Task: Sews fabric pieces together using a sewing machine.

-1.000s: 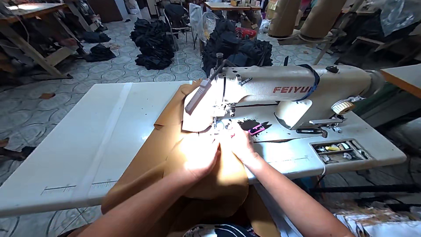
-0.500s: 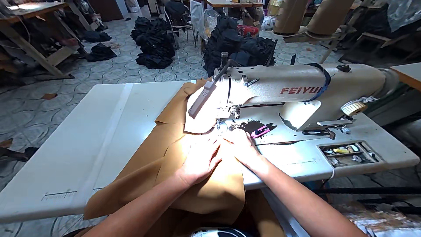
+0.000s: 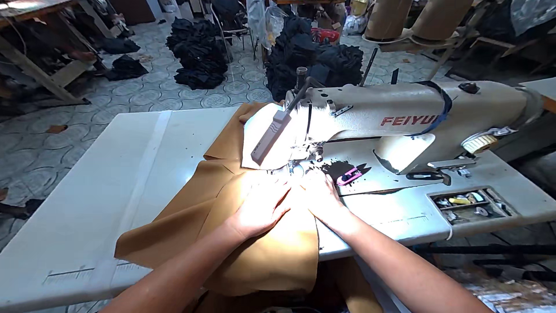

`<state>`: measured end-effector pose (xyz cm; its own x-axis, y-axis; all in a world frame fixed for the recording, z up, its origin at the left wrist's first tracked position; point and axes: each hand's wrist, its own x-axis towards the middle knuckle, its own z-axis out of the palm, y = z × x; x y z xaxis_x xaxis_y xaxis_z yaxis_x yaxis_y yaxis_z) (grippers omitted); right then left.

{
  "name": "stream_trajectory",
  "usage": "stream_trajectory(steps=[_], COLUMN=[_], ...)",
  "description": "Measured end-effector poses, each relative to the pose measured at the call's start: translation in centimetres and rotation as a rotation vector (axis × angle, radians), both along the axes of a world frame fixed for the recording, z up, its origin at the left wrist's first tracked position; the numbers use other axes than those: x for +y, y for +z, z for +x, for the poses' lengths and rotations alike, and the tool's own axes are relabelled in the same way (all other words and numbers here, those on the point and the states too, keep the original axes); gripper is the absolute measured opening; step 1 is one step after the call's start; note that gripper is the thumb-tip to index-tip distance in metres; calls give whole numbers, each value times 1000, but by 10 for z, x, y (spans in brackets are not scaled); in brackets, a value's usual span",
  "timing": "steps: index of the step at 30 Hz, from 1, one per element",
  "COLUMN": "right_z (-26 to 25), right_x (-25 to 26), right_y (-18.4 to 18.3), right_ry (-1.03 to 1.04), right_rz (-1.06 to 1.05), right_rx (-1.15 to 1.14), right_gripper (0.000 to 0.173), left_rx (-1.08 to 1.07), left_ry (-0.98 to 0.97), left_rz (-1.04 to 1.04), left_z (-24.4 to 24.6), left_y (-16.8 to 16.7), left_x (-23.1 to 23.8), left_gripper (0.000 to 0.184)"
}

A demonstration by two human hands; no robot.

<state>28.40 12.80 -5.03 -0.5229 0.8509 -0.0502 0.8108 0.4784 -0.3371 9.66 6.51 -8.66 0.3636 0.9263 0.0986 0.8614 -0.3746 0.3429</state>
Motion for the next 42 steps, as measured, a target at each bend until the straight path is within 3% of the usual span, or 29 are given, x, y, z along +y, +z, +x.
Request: stream_trajectory(steps=[13, 29, 38, 42], right_z=[-8, 1, -2, -1], right_x=[15, 13, 12, 15], right_y=[-7, -31, -22, -30], right_ry=[-98, 0, -52, -26], right_rz=[-1, 252, 165, 232], right_rx=[34, 238, 129, 142], right_gripper=[38, 32, 33, 33], left_rx=[15, 39, 57, 48], left_ry=[-88, -169, -188, -197], left_rz=[-12, -64, -59, -34], left_z=[-17, -27, -29, -31], left_y=[3, 8, 9, 7], left_x=[30, 32, 35, 38], left_gripper=[59, 60, 59, 59])
